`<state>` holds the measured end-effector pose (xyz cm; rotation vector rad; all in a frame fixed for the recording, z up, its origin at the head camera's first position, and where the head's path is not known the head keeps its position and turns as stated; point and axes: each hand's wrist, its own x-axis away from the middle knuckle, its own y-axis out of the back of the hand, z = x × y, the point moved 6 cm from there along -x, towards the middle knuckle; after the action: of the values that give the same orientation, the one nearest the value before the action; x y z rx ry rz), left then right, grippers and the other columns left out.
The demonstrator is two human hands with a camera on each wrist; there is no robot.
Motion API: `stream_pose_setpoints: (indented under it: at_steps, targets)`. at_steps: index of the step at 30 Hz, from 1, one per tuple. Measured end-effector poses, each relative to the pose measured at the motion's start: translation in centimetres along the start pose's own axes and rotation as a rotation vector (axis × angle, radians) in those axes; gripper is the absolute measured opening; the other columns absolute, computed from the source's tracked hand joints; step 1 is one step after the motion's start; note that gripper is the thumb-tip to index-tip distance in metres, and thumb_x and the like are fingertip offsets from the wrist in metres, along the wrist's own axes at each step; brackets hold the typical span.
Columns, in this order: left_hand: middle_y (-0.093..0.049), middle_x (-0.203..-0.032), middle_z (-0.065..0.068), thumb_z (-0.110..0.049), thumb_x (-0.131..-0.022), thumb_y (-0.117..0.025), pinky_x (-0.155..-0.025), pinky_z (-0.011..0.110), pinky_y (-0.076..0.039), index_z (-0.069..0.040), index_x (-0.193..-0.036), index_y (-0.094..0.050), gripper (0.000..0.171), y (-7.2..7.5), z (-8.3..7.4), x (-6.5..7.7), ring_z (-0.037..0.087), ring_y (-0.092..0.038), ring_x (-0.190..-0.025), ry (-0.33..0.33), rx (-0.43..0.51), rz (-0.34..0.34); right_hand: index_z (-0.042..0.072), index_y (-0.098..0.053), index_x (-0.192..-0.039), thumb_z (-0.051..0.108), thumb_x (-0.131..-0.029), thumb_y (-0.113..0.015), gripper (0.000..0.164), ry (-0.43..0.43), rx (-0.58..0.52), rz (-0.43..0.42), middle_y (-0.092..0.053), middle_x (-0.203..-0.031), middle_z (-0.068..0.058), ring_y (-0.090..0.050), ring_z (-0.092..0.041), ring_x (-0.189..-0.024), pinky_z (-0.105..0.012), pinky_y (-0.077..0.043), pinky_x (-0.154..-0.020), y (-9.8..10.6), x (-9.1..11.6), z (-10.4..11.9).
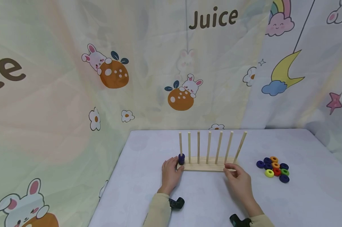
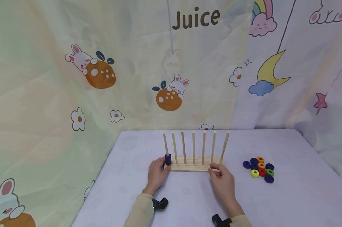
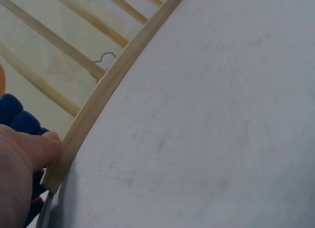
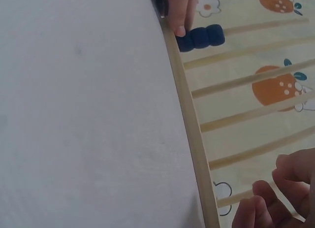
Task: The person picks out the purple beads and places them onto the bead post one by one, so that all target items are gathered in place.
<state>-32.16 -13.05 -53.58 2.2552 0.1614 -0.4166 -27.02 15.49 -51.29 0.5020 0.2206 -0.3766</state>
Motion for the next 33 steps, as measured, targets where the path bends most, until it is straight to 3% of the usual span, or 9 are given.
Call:
stream_pose_setpoints:
  at_steps: [19, 33]
  targets:
    - [-0.059, -0.135, 0.011, -0.023, -0.09, -0.069, -0.115, 0.052, -0.025, 0.0, -0.13, -0.061, 0.046, -0.2, 0.5, 0.0, 0.031, -0.048, -0.13, 0.036, -0.001, 0.013, 0.01, -0.069, -0.112, 0.021, -0.093, -0.066, 0.022, -0.123, 0.114, -0.02, -0.071, -0.106, -0.01, -0.055, -0.008, -0.064, -0.019, -0.044, -0.052, 2.3, -0.6, -2.9]
    - [-0.059, -0.135, 0.011, -0.021, -0.09, -0.068, -0.114, 0.053, -0.025, 0.001, -0.129, -0.061, 0.045, -0.3, 0.2, -0.1, 0.031, -0.048, -0.13, 0.024, 0.018, 0.005, 0.011, -0.069, -0.113, 0.026, -0.097, -0.06, 0.024, -0.26, 0.177, -0.185, -0.068, -0.109, -0.009, -0.054, -0.016, -0.072, -0.015, -0.043, -0.051, 5.1, -1.2, -4.9]
